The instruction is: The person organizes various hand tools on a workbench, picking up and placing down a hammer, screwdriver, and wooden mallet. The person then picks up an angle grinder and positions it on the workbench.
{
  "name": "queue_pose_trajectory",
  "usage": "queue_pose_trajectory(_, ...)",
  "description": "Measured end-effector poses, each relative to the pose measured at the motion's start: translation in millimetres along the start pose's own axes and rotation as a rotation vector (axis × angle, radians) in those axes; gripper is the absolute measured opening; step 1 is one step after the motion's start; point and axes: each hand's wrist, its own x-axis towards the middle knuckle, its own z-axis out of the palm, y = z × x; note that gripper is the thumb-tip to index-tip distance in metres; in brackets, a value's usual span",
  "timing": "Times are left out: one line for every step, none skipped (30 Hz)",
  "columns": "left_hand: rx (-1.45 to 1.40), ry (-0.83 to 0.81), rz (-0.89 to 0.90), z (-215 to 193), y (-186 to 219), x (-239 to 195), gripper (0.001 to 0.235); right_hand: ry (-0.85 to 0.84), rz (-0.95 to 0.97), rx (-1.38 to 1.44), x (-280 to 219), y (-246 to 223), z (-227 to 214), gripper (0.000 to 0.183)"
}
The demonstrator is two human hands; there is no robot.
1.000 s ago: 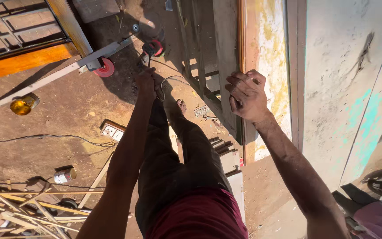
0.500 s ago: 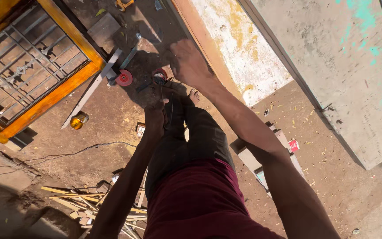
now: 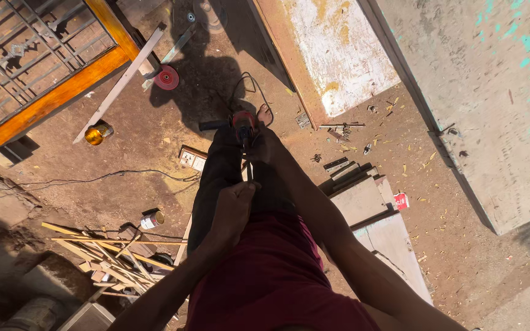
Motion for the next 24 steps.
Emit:
queue_pose_trajectory(0.131,0.025,0.035,6.2,-1.5,-11.0,0.024,0.024,-0.008,-0.027,-7.6,2.9,-1.1,0.048)
queue_pose_trajectory(0.203,-0.010,0.064,10.9,-0.8,-17.1,0.027,0.042,-0.016,-0.062,-11.4,3.3,0.3,0.044)
queue_pose_trajectory(0.275,-0.045,0.092,13.9,0.2,-22.4,0.031,0.059,-0.023,-0.097,-14.6,5.9,0.6,0.040)
queue_pose_trajectory(0.351,-0.078,0.109,13.9,0.4,-28.3,0.037,0.063,-0.185,-0.278,-17.9,14.7,-2.0,0.040)
queue_pose_trajectory(0.391,-0.103,0.132,14.0,1.8,-31.7,0.035,0.060,-0.348,-0.458,-21.6,21.6,-7.3,0.041)
queue_pose_trajectory(0.439,-0.136,0.172,12.4,4.9,-32.1,0.033,0.052,-0.532,-0.634,-23.3,23.6,-12.4,0.042)
queue_pose_trajectory(0.488,-0.168,0.210,9.7,7.6,-32.2,0.031,0.042,-0.718,-0.808,-25.0,26.2,-19.5,0.043)
queue_pose_trajectory(0.567,-0.216,0.204,7.4,9.0,-31.0,0.032,0.036,-0.904,-0.982,-29.8,26.1,-30.6,0.045)
queue_pose_trajectory(0.646,-0.264,0.198,4.6,9.8,-29.0,0.033,0.027,-1.092,-1.155,-35.0,24.5,-41.7,0.047)
queue_pose_trajectory(0.739,-0.315,0.201,-2.7,12.8,-22.0,0.034,0.046,-0.691,-0.444,-37.4,19.1,-48.9,0.043)
queue_pose_trajectory(0.803,-0.386,0.321,-10.7,14.6,-14.5,0.031,0.042,-0.250,0.242,-40.7,11.8,-54.6,0.039)
queue_pose_trajectory(0.867,-0.471,0.443,-18.4,13.9,-6.5,0.029,0.026,-0.327,0.216,-51.7,8.3,-64.0,0.043)
queue_pose_trajectory(0.928,-0.556,0.567,-27.8,11.5,3.0,0.026,0.010,-0.404,0.189,-62.8,7.7,-70.9,0.047)
queue_pose_trajectory(1.036,-0.588,0.622,-38.8,9.2,16.4,0.022,-0.011,-0.395,0.249,-79.0,11.9,-78.8,0.050)
queue_pose_trajectory(1.142,-0.618,0.682,-49.8,6.9,34.9,0.021,-0.035,-0.386,0.308,-97.1,15.3,-85.1,0.052)
queue_pose_trajectory(1.297,-0.609,0.693,-64.4,2.5,55.0,0.021,-0.048,-0.395,0.389,-118.8,25.9,-94.9,0.055)
queue_pose_trajectory(1.449,-0.591,0.713,-80.4,-1.7,79.2,0.023,-0.056,-0.445,0.429,-138.2,34.2,-98.1,0.056)
queue_pose_trajectory(1.532,-0.596,0.780,-98.3,-5.5,105.7,0.028,-0.066,-0.489,0.466,-155.5,41.9,-97.9,0.057)
queue_pose_trajectory(1.565,-0.539,0.789,-113.4,-8.6,134.8,0.030,-0.076,-0.535,0.501,-173.3,50.5,-96.6,0.058)
queue_pose_trajectory(1.600,-0.483,0.783,-131.3,-15.0,158.3,0.032,-0.066,-0.607,0.536,-190.7,71.0,-93.7,0.058)
queue_pose_trajectory(1.626,-0.459,0.779,-145.5,-22.6,179.0,0.030,-0.053,-0.680,0.570,-209.7,93.7,-89.7,0.057)
queue_pose_trajectory(1.586,-0.466,0.806,-149.8,-21.6,207.1,0.028,-0.062,-0.765,0.582,-222.2,97.2,-82.8,0.057)
queue_pose_trajectory(1.527,-0.489,0.832,-149.7,-18.4,233.3,0.026,-0.120,-0.815,0.654,-235.5,111.0,-75.5,0.057)
queue_pose_trajectory(1.450,-0.534,0.853,-145.4,-14.9,255.7,0.024,-0.188,-0.866,0.716,-247.0,130.6,-67.0,0.057)
